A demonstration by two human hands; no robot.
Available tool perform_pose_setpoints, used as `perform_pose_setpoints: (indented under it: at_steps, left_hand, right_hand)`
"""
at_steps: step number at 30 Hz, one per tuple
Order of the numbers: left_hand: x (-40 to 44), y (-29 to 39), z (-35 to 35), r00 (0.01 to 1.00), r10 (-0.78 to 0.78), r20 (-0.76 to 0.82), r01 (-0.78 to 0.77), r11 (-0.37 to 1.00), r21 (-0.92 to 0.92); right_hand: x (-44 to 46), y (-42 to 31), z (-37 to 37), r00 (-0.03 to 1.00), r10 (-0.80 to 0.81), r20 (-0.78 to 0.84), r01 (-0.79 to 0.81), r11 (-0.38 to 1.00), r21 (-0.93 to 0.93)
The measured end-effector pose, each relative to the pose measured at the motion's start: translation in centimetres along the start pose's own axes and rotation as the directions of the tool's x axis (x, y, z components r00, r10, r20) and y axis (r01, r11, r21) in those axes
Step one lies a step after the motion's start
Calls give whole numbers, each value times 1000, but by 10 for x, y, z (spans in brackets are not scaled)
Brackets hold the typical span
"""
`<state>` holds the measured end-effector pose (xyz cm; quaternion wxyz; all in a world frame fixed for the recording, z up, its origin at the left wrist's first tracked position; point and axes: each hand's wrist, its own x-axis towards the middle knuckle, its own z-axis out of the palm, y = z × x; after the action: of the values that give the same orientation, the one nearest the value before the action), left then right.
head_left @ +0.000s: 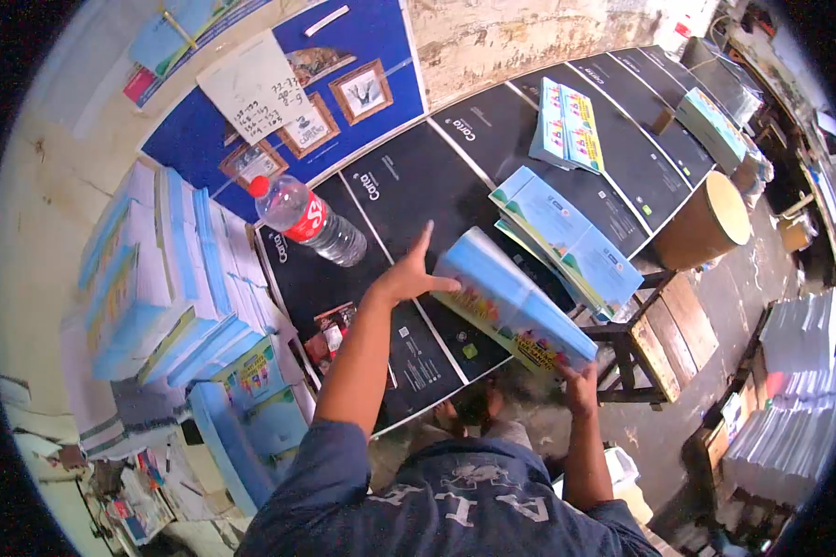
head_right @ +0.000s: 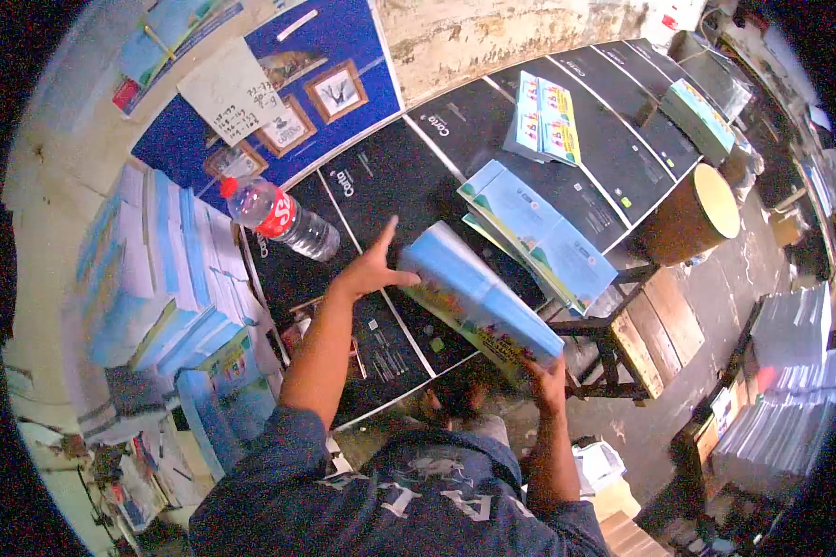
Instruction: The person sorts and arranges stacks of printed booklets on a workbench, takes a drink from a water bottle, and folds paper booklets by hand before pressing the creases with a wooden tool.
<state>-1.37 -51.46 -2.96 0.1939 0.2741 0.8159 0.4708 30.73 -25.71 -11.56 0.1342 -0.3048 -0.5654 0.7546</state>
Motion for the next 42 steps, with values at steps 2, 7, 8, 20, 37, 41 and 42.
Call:
perform_pose_setpoints:
  at_steps: [2,7,8,20,37,41,42]
  left_hand:
    - [22,-19,2,989,17,147,-22,999,34]
    - [8,16,-13,957,-126,262,154,984,-89]
    - [-1,19,-17,988,-114,104,115,993,1]
    - [-40,-41,-2,978,-183,104,211,838,-503]
    - [-18,-27,-21,989,-122,82,121,993,16]
    - [-12,-48,-22,986,59,154,-82,986,147]
    - [-14,-40,-23,988,2,153,-22,991,130]
  right_hand:
    - [6,-18,-3,988,-101,114,101,995,7]
    - [29,-33,4,958,-252,137,272,950,-155]
    - [33,-31,1,959,-249,135,268,952,-150]
    - [52,-16,21,920,-317,232,345,934,-92]
    - [63,-64,12,916,-134,377,391,499,-773]
    - [35,-141,34,879,36,475,303,727,-616]
    - [31,-168,57,850,-46,524,436,620,-652]
